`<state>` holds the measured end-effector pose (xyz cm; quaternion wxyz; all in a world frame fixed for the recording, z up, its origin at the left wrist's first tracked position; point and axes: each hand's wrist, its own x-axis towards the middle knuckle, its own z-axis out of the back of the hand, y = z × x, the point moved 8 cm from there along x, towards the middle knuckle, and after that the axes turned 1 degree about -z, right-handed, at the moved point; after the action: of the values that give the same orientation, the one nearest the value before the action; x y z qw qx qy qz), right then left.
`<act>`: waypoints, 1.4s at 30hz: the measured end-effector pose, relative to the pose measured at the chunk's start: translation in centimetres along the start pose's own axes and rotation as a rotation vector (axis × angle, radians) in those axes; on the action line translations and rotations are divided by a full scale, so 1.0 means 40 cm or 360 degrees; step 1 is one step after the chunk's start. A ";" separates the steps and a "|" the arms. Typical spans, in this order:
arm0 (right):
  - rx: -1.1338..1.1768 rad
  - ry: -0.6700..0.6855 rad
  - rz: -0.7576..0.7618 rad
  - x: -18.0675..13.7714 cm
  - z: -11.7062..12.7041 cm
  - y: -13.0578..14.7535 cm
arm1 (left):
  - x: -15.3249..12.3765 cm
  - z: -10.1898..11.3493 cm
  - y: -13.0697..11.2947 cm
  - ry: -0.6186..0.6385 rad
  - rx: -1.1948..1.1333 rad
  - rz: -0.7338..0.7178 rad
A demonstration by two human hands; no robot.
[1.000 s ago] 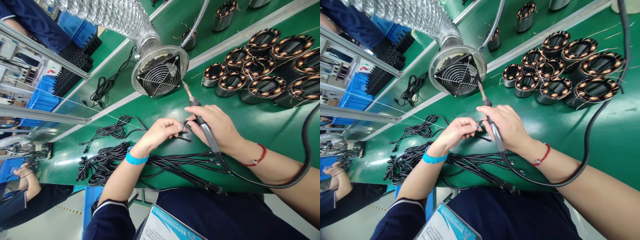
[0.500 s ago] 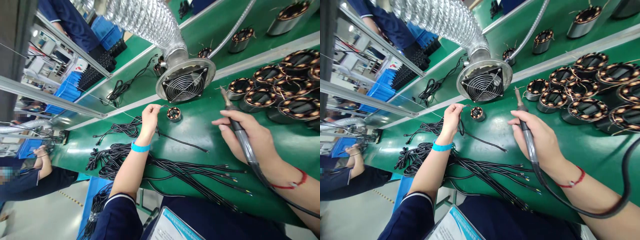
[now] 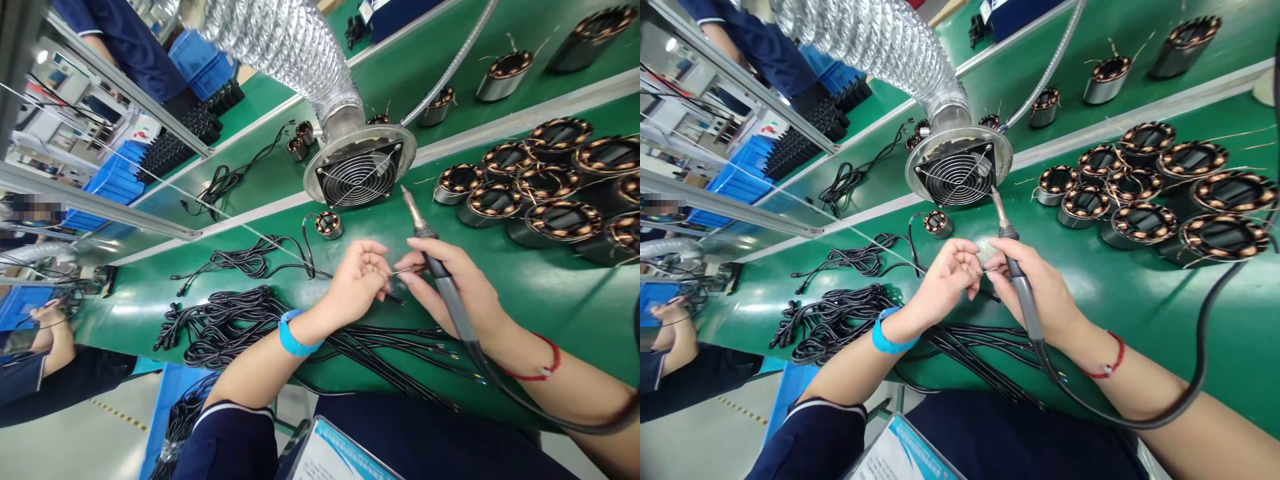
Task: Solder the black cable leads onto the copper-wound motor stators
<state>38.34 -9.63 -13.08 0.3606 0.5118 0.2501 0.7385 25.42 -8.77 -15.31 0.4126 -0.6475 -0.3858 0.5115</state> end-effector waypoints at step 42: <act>-0.0708 0.0443 -0.0137 0.021 0.093 -0.040 | -0.010 -0.011 0.067 0.0403 0.0800 0.0283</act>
<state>42.09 -7.97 -12.48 0.4575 0.3023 0.1504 0.8226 25.99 -10.16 -17.61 0.5585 -0.6149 -0.1341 0.5404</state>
